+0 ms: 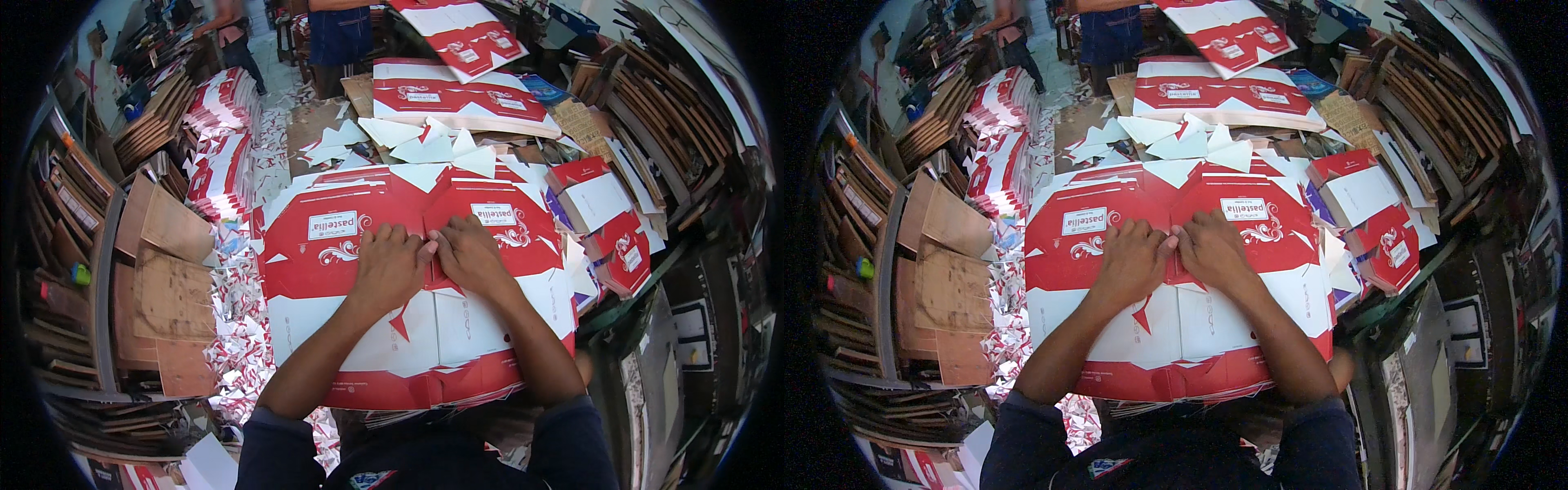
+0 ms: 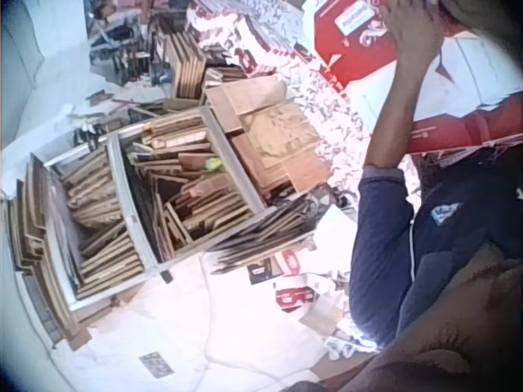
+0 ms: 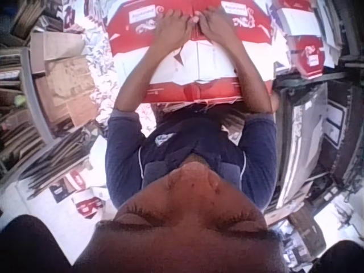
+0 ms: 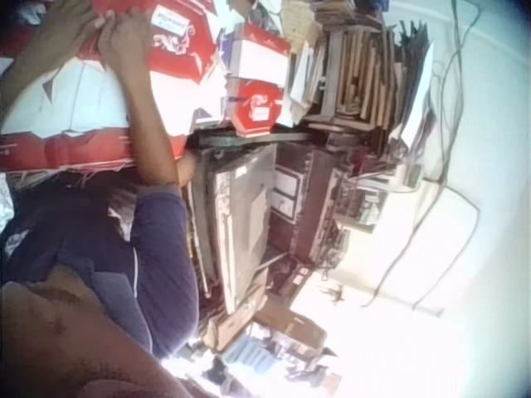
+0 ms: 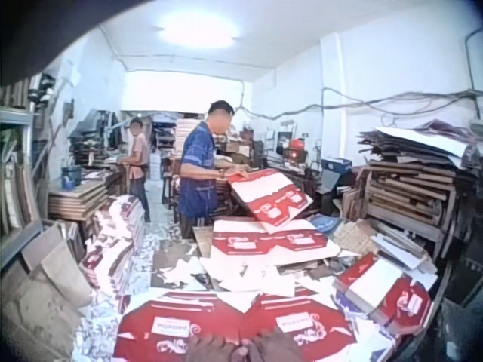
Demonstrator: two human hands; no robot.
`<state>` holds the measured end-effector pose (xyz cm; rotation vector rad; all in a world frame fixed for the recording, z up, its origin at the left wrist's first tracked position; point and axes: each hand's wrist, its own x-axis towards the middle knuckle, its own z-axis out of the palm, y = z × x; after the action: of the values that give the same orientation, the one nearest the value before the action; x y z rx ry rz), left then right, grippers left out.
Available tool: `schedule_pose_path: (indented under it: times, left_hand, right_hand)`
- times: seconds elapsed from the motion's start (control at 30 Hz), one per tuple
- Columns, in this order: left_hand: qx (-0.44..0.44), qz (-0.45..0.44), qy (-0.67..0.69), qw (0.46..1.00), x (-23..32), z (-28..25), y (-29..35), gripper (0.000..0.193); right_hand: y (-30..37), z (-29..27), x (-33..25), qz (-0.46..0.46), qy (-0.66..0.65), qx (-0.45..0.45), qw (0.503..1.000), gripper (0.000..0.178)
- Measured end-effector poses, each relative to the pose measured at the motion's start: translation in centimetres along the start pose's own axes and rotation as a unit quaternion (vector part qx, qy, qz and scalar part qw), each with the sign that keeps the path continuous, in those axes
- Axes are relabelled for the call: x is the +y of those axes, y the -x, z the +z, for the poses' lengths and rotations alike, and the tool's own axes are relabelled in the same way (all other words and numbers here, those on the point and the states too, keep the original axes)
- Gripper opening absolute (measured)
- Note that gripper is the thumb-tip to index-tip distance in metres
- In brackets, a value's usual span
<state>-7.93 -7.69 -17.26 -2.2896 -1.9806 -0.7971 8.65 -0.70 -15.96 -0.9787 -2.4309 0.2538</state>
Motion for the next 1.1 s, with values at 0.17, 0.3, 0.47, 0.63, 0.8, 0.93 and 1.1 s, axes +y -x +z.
schedule_pose_path:
  times: [0.17, 0.3, 0.47, 0.63, 0.8, 0.93, 1.1]
  left_hand:
    - [0.051, 0.001, 0.0, 0.999, -0.2, 0.8, -0.2, 0.046]
    - [0.006, -0.018, 0.032, 0.999, 0.5, -0.5, -0.3, 0.048]
    - [0.007, -0.014, 0.041, 0.999, 0.4, -0.3, 0.3, 0.051]
    - [0.034, 0.004, 0.022, 0.999, 0.0, 0.4, 0.3, 0.054]
    - [0.075, 0.019, 0.04, 0.996, 0.0, 0.6, 0.2, 0.052]
    - [0.12, 0.036, 0.077, 0.989, 0.0, 0.4, 0.5, 0.048]
    - [0.054, 0.029, 0.043, 0.997, 0.4, -1.0, 0.7, 0.046]
  right_hand:
    - [0.2, -0.1, 0.8, -0.03, -0.024, -0.02, 0.999, 0.03]
    - [-0.5, -0.3, 0.9, -0.029, 0.012, -0.065, 0.997, 0.032]
    - [-0.9, 0.0, 0.0, -0.025, 0.048, -0.073, 0.996, 0.032]
    - [-0.6, 0.0, -0.1, -0.033, 0.059, -0.059, 0.996, 0.032]
    - [-0.6, 0.1, -0.1, -0.029, 0.082, -0.044, 0.995, 0.039]
    - [-1.0, -1.1, 0.1, 0.007, 0.023, -0.059, 0.998, 0.048]
    - [-0.8, -1.8, -1.1, 0.001, 0.01, 0.006, 1.0, 0.056]
